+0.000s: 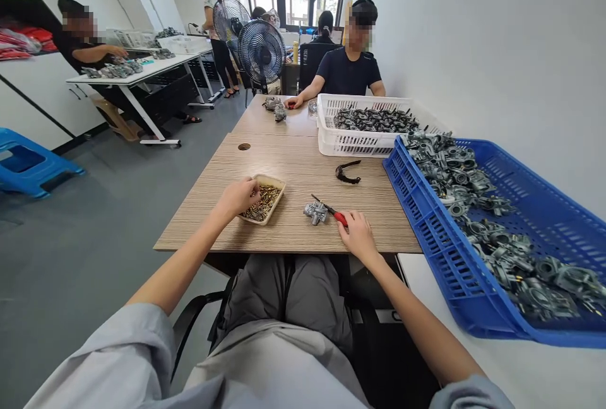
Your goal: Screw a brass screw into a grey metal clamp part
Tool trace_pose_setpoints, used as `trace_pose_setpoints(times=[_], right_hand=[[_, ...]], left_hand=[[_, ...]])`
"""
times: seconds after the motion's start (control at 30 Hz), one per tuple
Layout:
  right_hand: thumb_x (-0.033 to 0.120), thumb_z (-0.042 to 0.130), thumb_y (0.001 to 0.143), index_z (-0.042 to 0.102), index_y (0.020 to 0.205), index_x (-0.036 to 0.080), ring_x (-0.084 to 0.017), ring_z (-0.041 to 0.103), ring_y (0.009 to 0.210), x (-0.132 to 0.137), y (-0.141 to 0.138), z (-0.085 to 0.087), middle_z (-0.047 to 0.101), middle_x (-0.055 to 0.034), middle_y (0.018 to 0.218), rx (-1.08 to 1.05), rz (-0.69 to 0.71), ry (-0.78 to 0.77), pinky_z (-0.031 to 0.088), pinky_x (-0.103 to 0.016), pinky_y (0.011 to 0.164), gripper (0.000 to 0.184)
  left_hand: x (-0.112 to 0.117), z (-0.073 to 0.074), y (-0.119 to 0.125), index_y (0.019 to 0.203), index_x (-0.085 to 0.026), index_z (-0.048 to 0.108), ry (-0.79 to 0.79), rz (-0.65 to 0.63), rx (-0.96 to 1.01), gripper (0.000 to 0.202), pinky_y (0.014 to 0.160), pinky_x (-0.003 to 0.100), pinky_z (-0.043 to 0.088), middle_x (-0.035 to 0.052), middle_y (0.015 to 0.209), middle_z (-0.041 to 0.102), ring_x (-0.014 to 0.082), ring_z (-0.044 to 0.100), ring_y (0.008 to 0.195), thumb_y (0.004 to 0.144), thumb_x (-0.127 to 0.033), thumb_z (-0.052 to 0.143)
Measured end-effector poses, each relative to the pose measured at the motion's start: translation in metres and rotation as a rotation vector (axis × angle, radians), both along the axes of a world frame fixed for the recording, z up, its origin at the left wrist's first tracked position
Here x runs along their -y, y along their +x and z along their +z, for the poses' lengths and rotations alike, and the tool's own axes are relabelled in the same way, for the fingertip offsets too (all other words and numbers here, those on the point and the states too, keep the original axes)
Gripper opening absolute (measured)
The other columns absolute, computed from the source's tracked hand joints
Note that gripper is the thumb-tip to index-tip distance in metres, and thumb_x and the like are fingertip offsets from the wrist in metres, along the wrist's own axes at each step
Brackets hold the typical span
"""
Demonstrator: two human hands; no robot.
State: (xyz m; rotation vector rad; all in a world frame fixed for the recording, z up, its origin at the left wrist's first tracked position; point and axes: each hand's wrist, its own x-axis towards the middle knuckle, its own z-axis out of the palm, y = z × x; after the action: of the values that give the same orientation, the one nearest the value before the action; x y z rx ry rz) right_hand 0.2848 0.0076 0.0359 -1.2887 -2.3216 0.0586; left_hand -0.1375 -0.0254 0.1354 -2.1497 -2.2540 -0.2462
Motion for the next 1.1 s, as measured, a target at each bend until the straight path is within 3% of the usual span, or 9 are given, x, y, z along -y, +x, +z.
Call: trace_pose_setpoints(times=[0.1,0.2,0.33,0.47,0.63,1.1], right_hand=[[0.03,0.054,0.111,0.072,0.136,0.021,-0.034,0.062,0.113,0.0,0.0,0.0,0.071,-0.0155,0.121,-0.013,0.004,-0.011,0.05,-0.045,0.099,0.031],[0.03,0.054,0.111,0.072,0.136,0.022,-0.035,0.061,0.113,-0.001,0.0,0.0,0.071,-0.0157,0.121,-0.022,0.012,-0.022,0.05,-0.045,0.099,0.032],[0.031,0.053,0.111,0.071,0.137,0.021,-0.035,0.06,0.115,-0.001,0.001,0.0,0.071,-0.0162,0.123,-0.022,0.009,-0.028,0.05,-0.046,0.1,0.033],[0.03,0.054,0.111,0.071,0.14,0.02,-0.035,0.06,0.118,-0.001,0.0,-0.001,0.07,-0.0164,0.124,-0.018,0.006,-0.024,0.049,-0.046,0.103,0.035],[0.029,0.055,0.111,0.071,0.139,0.021,-0.035,0.06,0.117,-0.002,0.0,-0.003,0.071,-0.0163,0.126,-0.019,0.003,-0.021,0.05,-0.045,0.102,0.033],[0.029,0.056,0.11,0.071,0.139,0.021,-0.036,0.061,0.118,-0.002,0.0,-0.001,0.072,-0.0169,0.127,-0.013,0.0,-0.042,0.05,-0.047,0.1,0.034]], left_hand=[[0.006,0.017,0.014,0.106,-0.022,0.074,0.119,-0.007,0.051,0.021,0.08,0.033,0.053,0.0084,0.113,0.073,0.0243,0.073,0.094,0.107,-0.038,0.06],[0.016,0.022,0.054,0.109,-0.022,0.074,0.178,-0.161,0.125,0.021,0.088,0.033,0.055,0.0077,0.115,0.074,0.0241,0.073,0.103,0.109,-0.039,0.061],[0.025,0.008,0.119,0.113,-0.023,0.077,0.152,-0.337,0.16,0.02,0.092,0.033,0.056,0.008,0.116,0.076,0.0238,0.076,0.106,0.113,-0.033,0.06],[0.022,-0.01,0.155,0.112,-0.022,0.078,0.086,-0.356,0.134,0.018,0.09,0.034,0.057,0.0077,0.113,0.077,0.0242,0.078,0.102,0.113,-0.032,0.063],[0.015,-0.019,0.165,0.111,-0.021,0.078,0.072,-0.34,0.092,0.018,0.092,0.034,0.058,0.009,0.112,0.077,0.0244,0.078,0.102,0.113,-0.032,0.063],[0.016,-0.024,0.167,0.11,-0.022,0.076,0.099,-0.34,0.028,0.021,0.093,0.034,0.057,0.0095,0.111,0.075,0.0235,0.075,0.101,0.115,-0.032,0.058]])
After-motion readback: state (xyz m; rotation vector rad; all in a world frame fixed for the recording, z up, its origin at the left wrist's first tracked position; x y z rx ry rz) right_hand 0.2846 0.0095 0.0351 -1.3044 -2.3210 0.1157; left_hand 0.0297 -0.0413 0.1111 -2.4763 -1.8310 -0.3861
